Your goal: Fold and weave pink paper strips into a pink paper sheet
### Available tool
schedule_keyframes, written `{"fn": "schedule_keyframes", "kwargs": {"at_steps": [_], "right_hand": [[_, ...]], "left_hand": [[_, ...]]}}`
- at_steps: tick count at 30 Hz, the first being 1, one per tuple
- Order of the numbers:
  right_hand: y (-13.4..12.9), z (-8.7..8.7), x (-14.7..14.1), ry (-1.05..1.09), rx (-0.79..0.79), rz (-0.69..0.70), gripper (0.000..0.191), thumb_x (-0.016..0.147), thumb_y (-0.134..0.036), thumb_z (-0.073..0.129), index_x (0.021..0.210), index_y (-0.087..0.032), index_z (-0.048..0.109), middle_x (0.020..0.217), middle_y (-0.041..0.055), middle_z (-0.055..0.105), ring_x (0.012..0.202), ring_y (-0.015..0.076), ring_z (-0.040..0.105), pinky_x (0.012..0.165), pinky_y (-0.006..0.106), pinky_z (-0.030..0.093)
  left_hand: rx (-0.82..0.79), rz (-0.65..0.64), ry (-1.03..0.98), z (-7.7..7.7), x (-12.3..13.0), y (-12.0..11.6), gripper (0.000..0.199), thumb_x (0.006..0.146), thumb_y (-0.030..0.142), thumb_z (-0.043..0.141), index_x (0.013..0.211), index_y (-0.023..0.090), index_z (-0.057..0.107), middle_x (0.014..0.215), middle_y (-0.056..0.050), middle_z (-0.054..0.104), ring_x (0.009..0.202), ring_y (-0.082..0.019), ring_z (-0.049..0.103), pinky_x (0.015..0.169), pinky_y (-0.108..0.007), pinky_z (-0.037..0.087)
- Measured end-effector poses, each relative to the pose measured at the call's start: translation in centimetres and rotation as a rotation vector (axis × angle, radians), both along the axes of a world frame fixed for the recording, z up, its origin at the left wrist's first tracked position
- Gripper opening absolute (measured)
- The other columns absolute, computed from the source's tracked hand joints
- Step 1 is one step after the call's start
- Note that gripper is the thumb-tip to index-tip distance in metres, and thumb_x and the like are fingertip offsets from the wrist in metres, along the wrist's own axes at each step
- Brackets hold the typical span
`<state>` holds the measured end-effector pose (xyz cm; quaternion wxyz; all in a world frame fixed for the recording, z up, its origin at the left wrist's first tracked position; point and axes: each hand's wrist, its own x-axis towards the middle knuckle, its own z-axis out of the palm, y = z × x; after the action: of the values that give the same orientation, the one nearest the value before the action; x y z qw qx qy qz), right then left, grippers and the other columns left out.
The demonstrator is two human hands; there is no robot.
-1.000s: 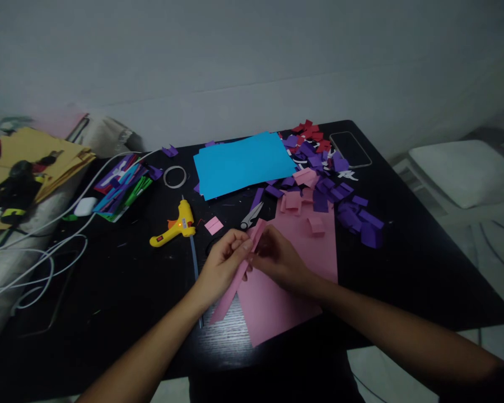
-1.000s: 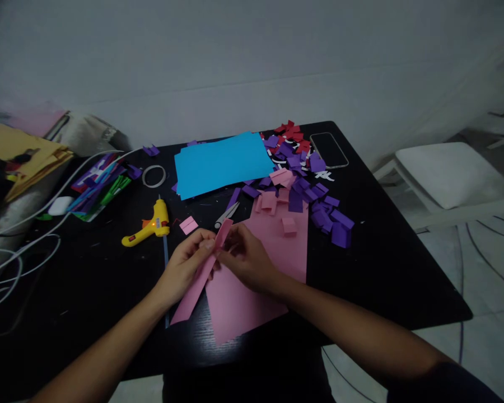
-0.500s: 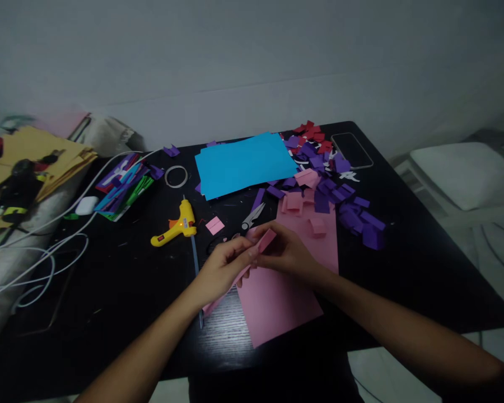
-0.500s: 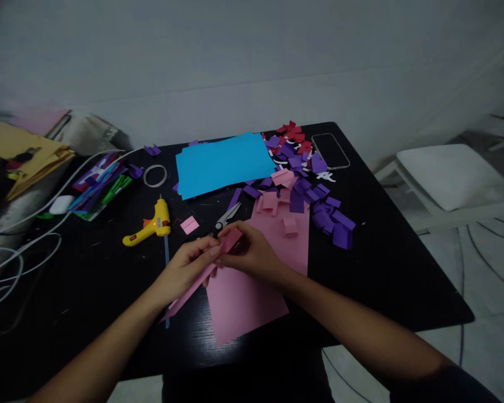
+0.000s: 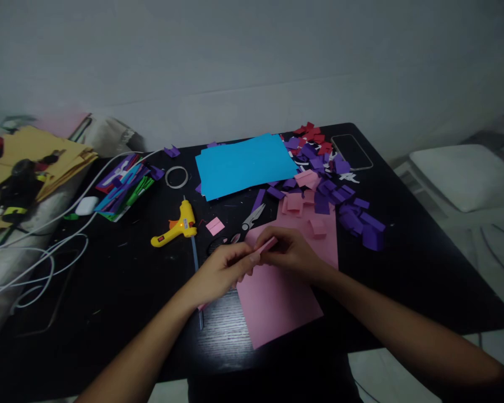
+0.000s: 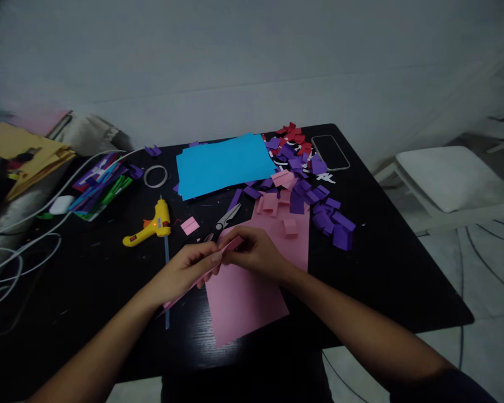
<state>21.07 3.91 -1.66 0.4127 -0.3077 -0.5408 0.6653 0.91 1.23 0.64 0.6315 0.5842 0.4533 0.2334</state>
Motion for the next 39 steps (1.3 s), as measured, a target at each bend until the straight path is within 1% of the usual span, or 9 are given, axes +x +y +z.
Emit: {"fn": "schedule_keyframes", "kwargs": {"at_steps": [4, 7, 9, 12, 17, 23, 27, 32, 39], "right_hand": [[0.3, -0.2, 0.3, 0.021, -0.023, 0.004, 0.017, 0.083, -0.031, 0.084, 0.080, -0.019, 0.073, 0.073, 0.0006, 0.069, 0.061, 0.0129, 0.063, 0.056, 0.026, 0.050], [0.6, -0.4, 0.5, 0.023, -0.033, -0.014, 0.018, 0.085, -0.031, 0.082, 0.077, -0.018, 0.073, 0.073, 0.0020, 0.071, 0.059, 0.0125, 0.062, 0.055, 0.026, 0.049], [0.6, -0.6, 0.5, 0.053, -0.064, -0.007, 0.016, 0.086, -0.032, 0.082, 0.085, -0.018, 0.076, 0.073, 0.0019, 0.071, 0.060, 0.0133, 0.063, 0.056, 0.027, 0.050], [0.6, -0.9, 0.5, 0.106, -0.126, -0.008, 0.022, 0.089, -0.037, 0.080, 0.099, -0.018, 0.077, 0.074, 0.0022, 0.072, 0.063, 0.0149, 0.067, 0.059, 0.029, 0.054], [0.6, -1.4, 0.5, 0.191, -0.196, 0.002, 0.028, 0.088, -0.038, 0.079, 0.108, -0.019, 0.074, 0.085, 0.0039, 0.076, 0.074, 0.0169, 0.073, 0.068, 0.030, 0.060], [0.6, -1.0, 0.3, 0.149, -0.179, -0.105, 0.030, 0.080, -0.038, 0.088, 0.098, -0.020, 0.072, 0.079, 0.0012, 0.074, 0.066, 0.0146, 0.070, 0.063, 0.028, 0.060], [0.6, -1.2, 0.4, 0.153, -0.204, -0.167, 0.026, 0.080, -0.035, 0.088, 0.095, -0.020, 0.074, 0.083, 0.0008, 0.073, 0.067, 0.0142, 0.072, 0.064, 0.028, 0.062], [0.5, -1.5, 0.4, 0.169, -0.215, -0.158, 0.026, 0.080, -0.034, 0.087, 0.096, -0.019, 0.073, 0.087, 0.0006, 0.073, 0.069, 0.0142, 0.074, 0.066, 0.027, 0.062], [0.4, -0.4, 0.0, 0.057, -0.252, -0.126, 0.038, 0.079, -0.044, 0.088, 0.096, -0.018, 0.068, 0.082, 0.0007, 0.071, 0.065, 0.0146, 0.074, 0.065, 0.028, 0.062]], "left_hand": [[-0.014, -0.049, -0.032, 0.2, -0.4, 0.2, 0.044, 0.103, 0.055, 0.052, 0.091, 0.016, 0.069, 0.072, -0.001, 0.060, 0.056, -0.010, 0.049, 0.051, -0.021, 0.040], [-0.039, -0.052, -0.046, 0.1, -0.5, 0.4, 0.045, 0.103, 0.056, 0.051, 0.093, 0.016, 0.069, 0.072, 0.000, 0.060, 0.054, -0.009, 0.049, 0.050, -0.021, 0.042], [-0.054, -0.042, -0.049, -0.1, -0.6, 0.4, 0.043, 0.103, 0.055, 0.053, 0.092, 0.017, 0.068, 0.072, 0.000, 0.060, 0.053, -0.009, 0.049, 0.048, -0.021, 0.042], [-0.052, -0.020, -0.045, -0.4, -0.7, 0.4, 0.041, 0.100, 0.055, 0.058, 0.088, 0.016, 0.066, 0.069, 0.001, 0.058, 0.051, -0.010, 0.051, 0.043, -0.020, 0.041], [0.002, 0.039, -0.027, -0.3, -0.5, 0.3, 0.039, 0.098, 0.050, 0.062, 0.081, 0.016, 0.064, 0.061, 0.002, 0.057, 0.045, -0.008, 0.050, 0.042, -0.019, 0.040], [0.028, 0.081, 0.007, -0.4, -0.4, 0.1, 0.035, 0.096, 0.046, 0.067, 0.078, 0.016, 0.063, 0.065, 0.001, 0.064, 0.048, -0.009, 0.057, 0.048, -0.021, 0.043], [0.082, 0.097, 0.071, -0.9, -0.5, 0.1, 0.033, 0.094, 0.045, 0.070, 0.080, 0.015, 0.066, 0.066, 0.000, 0.065, 0.056, -0.011, 0.060, 0.053, -0.022, 0.043], [0.072, 0.096, 0.082, -1.0, -0.5, 0.0, 0.033, 0.095, 0.045, 0.069, 0.080, 0.016, 0.064, 0.065, 0.000, 0.068, 0.052, -0.012, 0.063, 0.053, -0.023, 0.044], [0.129, 0.087, 0.161, -0.9, -0.3, -0.1, 0.031, 0.096, 0.039, 0.067, 0.075, 0.016, 0.065, 0.063, -0.001, 0.069, 0.053, -0.013, 0.065, 0.054, -0.023, 0.046]]}}
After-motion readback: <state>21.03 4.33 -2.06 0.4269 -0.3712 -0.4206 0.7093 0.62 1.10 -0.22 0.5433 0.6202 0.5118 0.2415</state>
